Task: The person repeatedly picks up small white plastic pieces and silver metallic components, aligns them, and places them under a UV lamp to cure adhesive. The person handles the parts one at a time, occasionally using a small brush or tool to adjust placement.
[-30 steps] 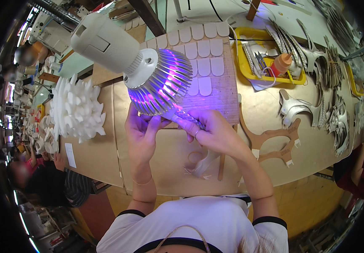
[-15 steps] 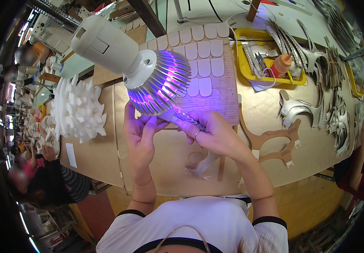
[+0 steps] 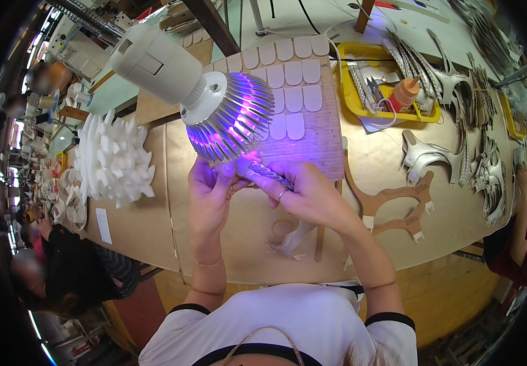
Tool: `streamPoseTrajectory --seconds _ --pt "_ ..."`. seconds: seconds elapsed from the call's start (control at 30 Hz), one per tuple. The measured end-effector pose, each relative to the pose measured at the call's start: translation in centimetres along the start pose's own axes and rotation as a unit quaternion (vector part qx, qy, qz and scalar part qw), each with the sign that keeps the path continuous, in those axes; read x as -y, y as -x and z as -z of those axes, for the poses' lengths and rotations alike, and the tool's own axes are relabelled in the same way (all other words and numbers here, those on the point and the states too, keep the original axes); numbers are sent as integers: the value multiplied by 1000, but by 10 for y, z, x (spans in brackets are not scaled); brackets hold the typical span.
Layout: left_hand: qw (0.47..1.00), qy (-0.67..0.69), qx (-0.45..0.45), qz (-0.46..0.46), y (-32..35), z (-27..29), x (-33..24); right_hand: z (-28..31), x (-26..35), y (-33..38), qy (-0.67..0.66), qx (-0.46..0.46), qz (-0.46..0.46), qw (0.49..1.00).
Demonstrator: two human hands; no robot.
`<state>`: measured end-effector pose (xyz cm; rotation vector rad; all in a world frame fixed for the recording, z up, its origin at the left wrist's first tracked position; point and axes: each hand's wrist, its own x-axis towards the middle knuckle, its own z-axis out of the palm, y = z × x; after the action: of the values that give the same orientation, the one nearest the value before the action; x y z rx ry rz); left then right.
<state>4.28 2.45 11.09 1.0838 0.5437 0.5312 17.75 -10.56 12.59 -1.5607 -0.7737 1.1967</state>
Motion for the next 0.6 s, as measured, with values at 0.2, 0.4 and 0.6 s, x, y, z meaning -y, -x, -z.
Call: streamPoseTrajectory --seconds 0.2,0.4,0.6 --pt "1000 -16 -8 -20 0 -4 -6 -3 2 0 0 -8 7 1000" --pt "998 -35 -7 -57 -1 -6 -9 -4 -2 0 -2 -1 20 1000" --pt "997 -23 -19 -69 -3 -4 -10 -5 -4 2 -17 0 27 999"
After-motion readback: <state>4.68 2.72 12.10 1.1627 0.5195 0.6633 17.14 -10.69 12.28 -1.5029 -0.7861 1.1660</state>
